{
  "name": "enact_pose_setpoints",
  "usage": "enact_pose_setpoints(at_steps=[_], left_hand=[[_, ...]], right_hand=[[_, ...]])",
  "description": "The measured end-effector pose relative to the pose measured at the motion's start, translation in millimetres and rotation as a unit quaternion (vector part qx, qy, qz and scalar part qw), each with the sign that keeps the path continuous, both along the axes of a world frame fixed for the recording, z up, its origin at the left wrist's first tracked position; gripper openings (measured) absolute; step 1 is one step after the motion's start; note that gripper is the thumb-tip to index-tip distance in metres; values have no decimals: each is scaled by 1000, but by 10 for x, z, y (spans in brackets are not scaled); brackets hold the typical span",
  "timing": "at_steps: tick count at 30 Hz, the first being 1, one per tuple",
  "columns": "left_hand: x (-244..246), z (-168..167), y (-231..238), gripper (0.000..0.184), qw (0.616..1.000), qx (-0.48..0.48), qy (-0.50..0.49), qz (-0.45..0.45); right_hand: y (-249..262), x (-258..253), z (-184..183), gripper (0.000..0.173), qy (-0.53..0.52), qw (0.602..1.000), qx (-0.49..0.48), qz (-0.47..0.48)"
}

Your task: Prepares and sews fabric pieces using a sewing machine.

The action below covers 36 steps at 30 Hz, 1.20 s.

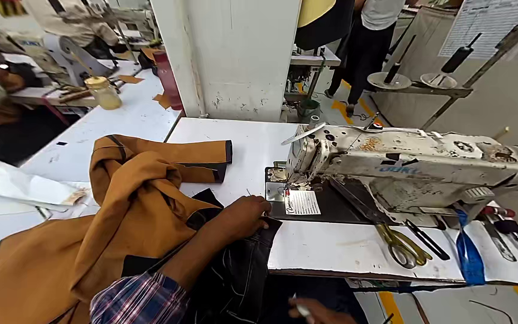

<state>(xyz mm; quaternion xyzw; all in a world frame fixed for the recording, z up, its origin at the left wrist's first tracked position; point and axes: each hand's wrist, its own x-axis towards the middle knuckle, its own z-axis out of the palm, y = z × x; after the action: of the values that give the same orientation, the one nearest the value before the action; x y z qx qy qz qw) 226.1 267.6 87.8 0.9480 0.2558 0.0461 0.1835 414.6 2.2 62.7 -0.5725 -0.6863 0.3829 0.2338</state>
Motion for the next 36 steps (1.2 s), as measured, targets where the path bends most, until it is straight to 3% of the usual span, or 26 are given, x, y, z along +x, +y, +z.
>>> enact_pose_setpoints(at_steps=[2, 4, 6, 8, 11, 16, 22, 27, 31, 36], left_hand=[[-18, 117, -336, 24, 990, 124, -17, 66], [-54, 71, -719, 11, 971, 171, -84, 141], [-103, -150, -972, 18, 968, 120, -95, 198], [-165, -368, -1062, 37, 967, 42, -83, 235], [-248, -376, -1029, 35, 968, -22, -69, 242], [-242, -288, -900, 25, 971, -56, -41, 229], [-222, -377, -925, 16, 972, -2, -51, 228], [-226, -408, -944, 18, 970, 7, -69, 233], [-265, -422, -1020, 22, 956, 9, -145, 255], [-342, -350, -1201, 31, 935, -85, -163, 303]], right_hand=[[195, 128, 178, 42, 12, 998, 41, -42], [437, 179, 204, 33, -1, 996, 76, -55], [721, 154, 76, 23, -25, 988, 138, -67], [1018, 113, -19, 26, -41, 984, 162, -58], [1370, 28, -149, 30, -36, 985, 165, -43], [1540, -30, -234, 34, 16, 995, 65, -68], [1540, -52, -278, 25, 12, 994, 56, -98], [1662, -82, -83, 25, 62, 996, -63, 4], [1775, -48, 30, 27, 158, 965, -202, 54], [1791, -37, 38, 24, 173, 956, -230, 50]])
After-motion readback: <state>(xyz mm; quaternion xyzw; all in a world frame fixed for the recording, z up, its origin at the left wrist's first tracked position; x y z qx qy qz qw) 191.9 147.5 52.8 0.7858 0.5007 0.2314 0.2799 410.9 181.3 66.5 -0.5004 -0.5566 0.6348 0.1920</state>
